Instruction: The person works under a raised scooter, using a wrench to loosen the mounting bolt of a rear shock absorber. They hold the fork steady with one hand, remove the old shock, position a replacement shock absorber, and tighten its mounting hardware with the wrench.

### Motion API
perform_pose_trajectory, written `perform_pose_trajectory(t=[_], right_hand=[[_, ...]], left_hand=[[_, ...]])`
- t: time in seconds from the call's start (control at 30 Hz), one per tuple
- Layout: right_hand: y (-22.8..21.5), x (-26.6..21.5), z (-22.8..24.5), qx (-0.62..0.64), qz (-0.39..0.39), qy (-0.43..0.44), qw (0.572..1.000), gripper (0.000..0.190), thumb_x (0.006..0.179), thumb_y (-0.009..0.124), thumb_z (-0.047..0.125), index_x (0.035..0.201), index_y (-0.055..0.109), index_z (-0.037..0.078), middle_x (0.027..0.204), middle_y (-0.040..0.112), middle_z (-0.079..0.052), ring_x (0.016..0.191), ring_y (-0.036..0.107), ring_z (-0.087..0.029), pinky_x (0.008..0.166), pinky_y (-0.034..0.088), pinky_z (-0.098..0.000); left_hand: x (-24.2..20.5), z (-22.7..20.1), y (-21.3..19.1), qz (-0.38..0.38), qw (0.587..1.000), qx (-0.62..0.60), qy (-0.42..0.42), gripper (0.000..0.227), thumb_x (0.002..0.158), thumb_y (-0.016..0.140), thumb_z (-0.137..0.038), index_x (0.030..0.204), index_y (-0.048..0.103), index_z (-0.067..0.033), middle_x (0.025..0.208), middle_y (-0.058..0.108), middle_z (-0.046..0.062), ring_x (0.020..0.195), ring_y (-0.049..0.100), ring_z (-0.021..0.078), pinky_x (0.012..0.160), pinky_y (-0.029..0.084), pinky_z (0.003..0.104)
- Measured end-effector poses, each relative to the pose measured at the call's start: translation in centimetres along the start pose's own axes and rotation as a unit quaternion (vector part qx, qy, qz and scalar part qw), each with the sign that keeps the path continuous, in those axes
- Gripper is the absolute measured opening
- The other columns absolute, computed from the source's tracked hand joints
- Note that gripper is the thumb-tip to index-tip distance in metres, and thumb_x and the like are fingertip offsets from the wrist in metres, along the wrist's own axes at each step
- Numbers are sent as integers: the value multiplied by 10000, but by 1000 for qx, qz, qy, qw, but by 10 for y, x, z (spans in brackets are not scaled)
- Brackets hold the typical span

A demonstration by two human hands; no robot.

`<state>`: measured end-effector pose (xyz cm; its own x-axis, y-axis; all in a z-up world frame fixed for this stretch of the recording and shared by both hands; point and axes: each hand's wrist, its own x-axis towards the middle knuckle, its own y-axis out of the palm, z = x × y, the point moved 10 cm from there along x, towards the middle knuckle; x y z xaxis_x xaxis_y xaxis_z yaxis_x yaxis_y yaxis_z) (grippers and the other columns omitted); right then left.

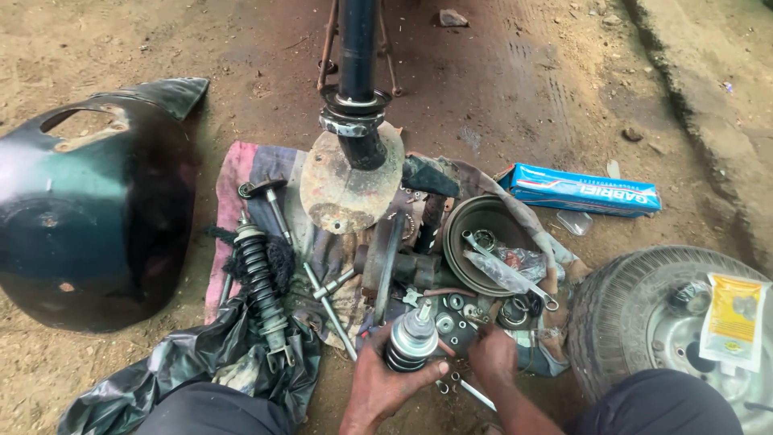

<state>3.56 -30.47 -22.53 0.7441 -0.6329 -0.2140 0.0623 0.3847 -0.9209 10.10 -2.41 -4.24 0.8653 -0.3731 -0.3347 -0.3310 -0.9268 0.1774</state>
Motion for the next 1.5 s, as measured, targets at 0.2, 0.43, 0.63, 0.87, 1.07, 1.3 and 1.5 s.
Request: perform_pose_trajectory(t=[0.2,0.43,0.63,0.87,1.07,1.3,1.5], right_hand=[[-20,-10,13,-81,47,19,995,270,883,679,268,1126,720,158,1034,741,-191,1011,702,-400,889,566,-514],[17,19,10,-207,113,-119,965,292,878,635,204,1126,655,51,1029,743,-216,1013,721,-378,910,584,-485],[2,31,-3,-228,189,-90,951,401,921,650,397,1137,658,60,1094,709,-207,1055,709,-367,919,572,-481],[-117,61,6,-141,208,-54,967,431,918,677,462,1100,821,99,939,764,-153,922,751,-281,827,563,-412],[-154,-7,33,311,329,76,888,371,1014,577,314,1160,753,23,678,621,-83,590,530,-166,514,410,-322],[-163,-73,88,298,383,-37,873,307,985,592,299,1050,720,27,654,562,-34,556,498,-121,505,413,-280],[-194,-94,170,123,321,-211,915,367,966,634,392,860,773,69,604,553,14,574,475,-97,542,418,-308]], left_hand=[[0,5,-8,-7,1000,21,7,526,615,919,-114,1105,734,-56,988,814,29,924,766,124,866,629,313],[-2,2,-21,-64,997,19,44,462,599,945,-126,1006,735,-67,942,798,7,886,762,106,819,623,297],[-9,-6,-26,-105,991,21,75,405,628,926,-139,957,705,-49,864,762,27,822,714,107,751,597,293],[-18,-27,-18,-112,977,176,47,405,581,917,-176,930,720,-118,923,756,8,892,766,137,822,610,328],[-33,-56,-22,-142,967,173,120,475,561,832,-146,1012,683,-155,1019,741,17,978,745,177,867,591,342],[-18,-29,-19,-115,965,195,131,358,591,848,-128,930,732,-141,991,762,20,985,735,165,918,579,366],[-15,-18,-19,-103,983,92,123,254,594,810,-66,839,748,-90,939,778,36,925,747,148,882,598,337]])
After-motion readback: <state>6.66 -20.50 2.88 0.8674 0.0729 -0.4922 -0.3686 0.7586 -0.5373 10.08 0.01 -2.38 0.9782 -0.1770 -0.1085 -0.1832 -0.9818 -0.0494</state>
